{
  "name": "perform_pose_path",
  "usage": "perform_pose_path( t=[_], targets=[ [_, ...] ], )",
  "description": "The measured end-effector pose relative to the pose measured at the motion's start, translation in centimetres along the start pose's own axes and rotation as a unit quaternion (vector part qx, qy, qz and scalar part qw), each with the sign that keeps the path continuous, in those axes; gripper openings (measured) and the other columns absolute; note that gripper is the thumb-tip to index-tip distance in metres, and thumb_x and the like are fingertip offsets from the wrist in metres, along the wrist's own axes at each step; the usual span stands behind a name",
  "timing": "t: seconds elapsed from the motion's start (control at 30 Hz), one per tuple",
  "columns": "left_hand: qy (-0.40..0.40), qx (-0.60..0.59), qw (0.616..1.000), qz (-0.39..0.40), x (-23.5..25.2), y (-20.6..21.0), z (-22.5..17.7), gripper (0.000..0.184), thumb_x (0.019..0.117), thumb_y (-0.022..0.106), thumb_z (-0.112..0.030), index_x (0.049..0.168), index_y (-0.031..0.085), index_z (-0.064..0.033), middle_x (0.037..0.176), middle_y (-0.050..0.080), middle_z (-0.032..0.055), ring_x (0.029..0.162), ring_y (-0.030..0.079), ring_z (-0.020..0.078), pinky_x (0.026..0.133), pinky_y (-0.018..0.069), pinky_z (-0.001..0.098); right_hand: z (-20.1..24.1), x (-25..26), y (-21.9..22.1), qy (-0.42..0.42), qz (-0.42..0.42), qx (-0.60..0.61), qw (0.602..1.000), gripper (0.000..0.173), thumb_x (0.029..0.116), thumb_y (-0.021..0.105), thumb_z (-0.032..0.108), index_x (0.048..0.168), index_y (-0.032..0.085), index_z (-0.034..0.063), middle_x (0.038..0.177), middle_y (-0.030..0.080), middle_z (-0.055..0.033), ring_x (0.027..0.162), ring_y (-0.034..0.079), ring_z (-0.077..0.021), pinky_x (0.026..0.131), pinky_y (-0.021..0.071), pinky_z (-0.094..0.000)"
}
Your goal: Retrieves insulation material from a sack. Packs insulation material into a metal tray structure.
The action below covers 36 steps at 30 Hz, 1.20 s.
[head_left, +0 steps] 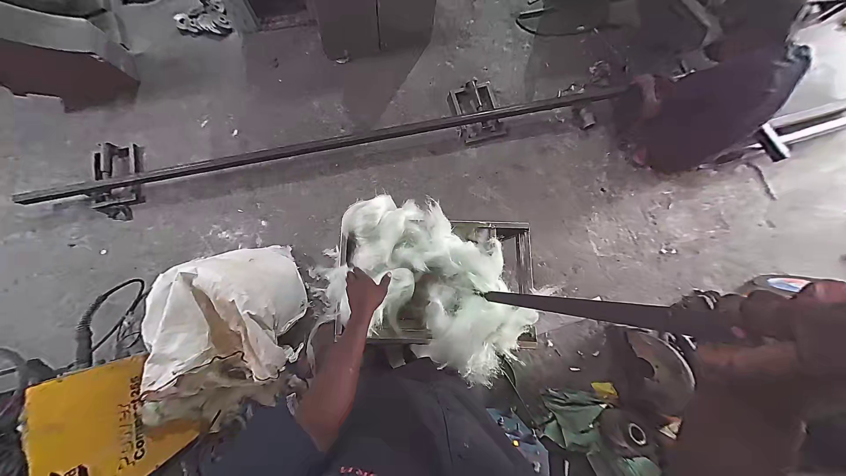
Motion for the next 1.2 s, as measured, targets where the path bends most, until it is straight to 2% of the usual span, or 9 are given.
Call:
perform_pose_path(
  t=[0.2, 0.33, 0.43, 0.53, 0.67, 0.8, 0.97, 1.1, 1.2],
  targets=[
    [-0.055, -0.026, 0.997, 0.045, -0.1, 3.8, 2.9, 0.127, 0.0763, 0.057, -0.089, 0.154, 0.033, 0.0082, 0.152, 0.047, 0.0291, 0.141, 0.050, 0.0397, 0.116, 0.0424, 0.0556, -0.2, 0.4, -0.5, -0.004, -0.009, 0.003, 1.000, 0.015, 0.0949, 0.059, 0.013, 0.087, 0.048, 0.0202, 0.056, 0.042, 0.0091, 0.044, 0.042, -0.0064, 0.045, 0.0412, -0.0236],
    [-0.069, -0.169, 0.982, 0.053, 3.6, 3.9, 5.3, 0.089, 0.0946, 0.051, -0.075, 0.140, 0.057, 0.0018, 0.137, 0.062, 0.0261, 0.132, 0.059, 0.0379, 0.111, 0.0460, 0.0588, -0.3, 0.6, -0.6, -0.004, -0.006, -0.006, 1.000, 0.014, 0.0939, 0.058, 0.010, 0.088, 0.048, 0.0182, 0.055, 0.043, 0.0076, 0.044, 0.043, -0.0077, 0.045, 0.0421, -0.0242],
    [-0.120, -0.150, 0.976, 0.103, 5.9, 5.2, 6.2, 0.097, 0.0955, 0.033, -0.082, 0.130, 0.066, 0.0022, 0.135, 0.063, 0.0284, 0.132, 0.058, 0.0408, 0.111, 0.0451, 0.0612, -0.5, 0.5, -0.8, -0.013, -0.017, 0.000, 1.000, 0.015, 0.0928, 0.059, 0.006, 0.087, 0.049, 0.0168, 0.055, 0.043, 0.0066, 0.044, 0.044, -0.0083, 0.044, 0.0422, -0.0241],
    [-0.127, -0.118, 0.978, 0.117, 5.7, 6.2, 6.3, 0.097, 0.0947, 0.033, -0.084, 0.129, 0.068, 0.0002, 0.134, 0.064, 0.0287, 0.130, 0.059, 0.0425, 0.109, 0.0455, 0.0639, -0.2, 0.0, -1.3, -0.017, -0.020, 0.020, 0.999, 0.015, 0.0951, 0.057, 0.006, 0.087, 0.049, 0.0150, 0.054, 0.043, 0.0051, 0.044, 0.045, -0.0095, 0.045, 0.0434, -0.0256],
    [-0.032, 0.025, 0.998, 0.057, 0.2, 2.0, 0.5, 0.065, 0.0998, 0.052, -0.056, 0.138, 0.062, -0.0048, 0.140, 0.061, 0.0224, 0.133, 0.057, 0.0395, 0.110, 0.0441, 0.0625, 0.0, -0.4, -1.5, -0.010, -0.021, 0.015, 1.000, 0.015, 0.0978, 0.055, 0.011, 0.087, 0.048, 0.0185, 0.056, 0.041, 0.0076, 0.045, 0.044, -0.0083, 0.048, 0.0439, -0.0257],
    [0.277, 0.181, 0.938, 0.103, -4.8, 6.3, -3.8, 0.051, 0.1037, 0.047, -0.043, 0.146, 0.058, -0.0166, 0.156, 0.051, 0.0080, 0.150, 0.040, 0.0296, 0.123, 0.0297, 0.0557, 0.1, -0.5, -2.0, -0.021, -0.012, 0.031, 0.999, 0.017, 0.0974, 0.057, 0.011, 0.085, 0.047, 0.0176, 0.055, 0.040, 0.0069, 0.044, 0.042, -0.0089, 0.045, 0.0420, -0.0260],
    [0.177, 0.252, 0.945, 0.114, -2.8, 4.3, 4.4, 0.055, 0.1043, 0.052, -0.038, 0.146, 0.053, -0.0013, 0.147, 0.054, 0.0258, 0.141, 0.048, 0.0440, 0.120, 0.0330, 0.0616, 0.5, -0.7, -2.4, -0.030, -0.009, 0.039, 0.999, 0.019, 0.0994, 0.057, 0.015, 0.084, 0.047, 0.0201, 0.055, 0.040, 0.0090, 0.044, 0.041, -0.0072, 0.046, 0.0415, -0.0245],
    [0.216, 0.296, 0.920, 0.139, -2.5, 3.5, 6.3, 0.043, 0.1012, 0.058, -0.019, 0.142, 0.058, -0.0046, 0.144, 0.059, 0.0199, 0.141, 0.050, 0.0381, 0.121, 0.0349, 0.0560, 0.8, -1.9, -2.9, -0.037, 0.014, 0.089, 0.995, 0.029, 0.1056, 0.054, 0.039, 0.083, 0.049, 0.0222, 0.055, 0.040, 0.0095, 0.045, 0.042, -0.0075, 0.046, 0.0420, -0.0258],
    [0.237, 0.245, 0.931, 0.133, -3.5, 2.5, 5.2, 0.048, 0.0941, 0.063, -0.022, 0.141, 0.059, -0.0099, 0.148, 0.057, 0.0143, 0.143, 0.048, 0.0340, 0.118, 0.0384, 0.0555, 2.6, -2.0, -3.2, -0.014, 0.057, 0.163, 0.985, 0.053, 0.1088, 0.030, 0.054, 0.070, 0.046, 0.0219, 0.052, 0.038, 0.0089, 0.043, 0.040, -0.0073, 0.044, 0.0404, -0.0252]
  ],
)
Point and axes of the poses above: each hand's wrist, its own x-axis towards the middle knuckle, its own y-axis out of the palm, z = x × y, the point moved 5 cm from there along x, towards the middle knuckle
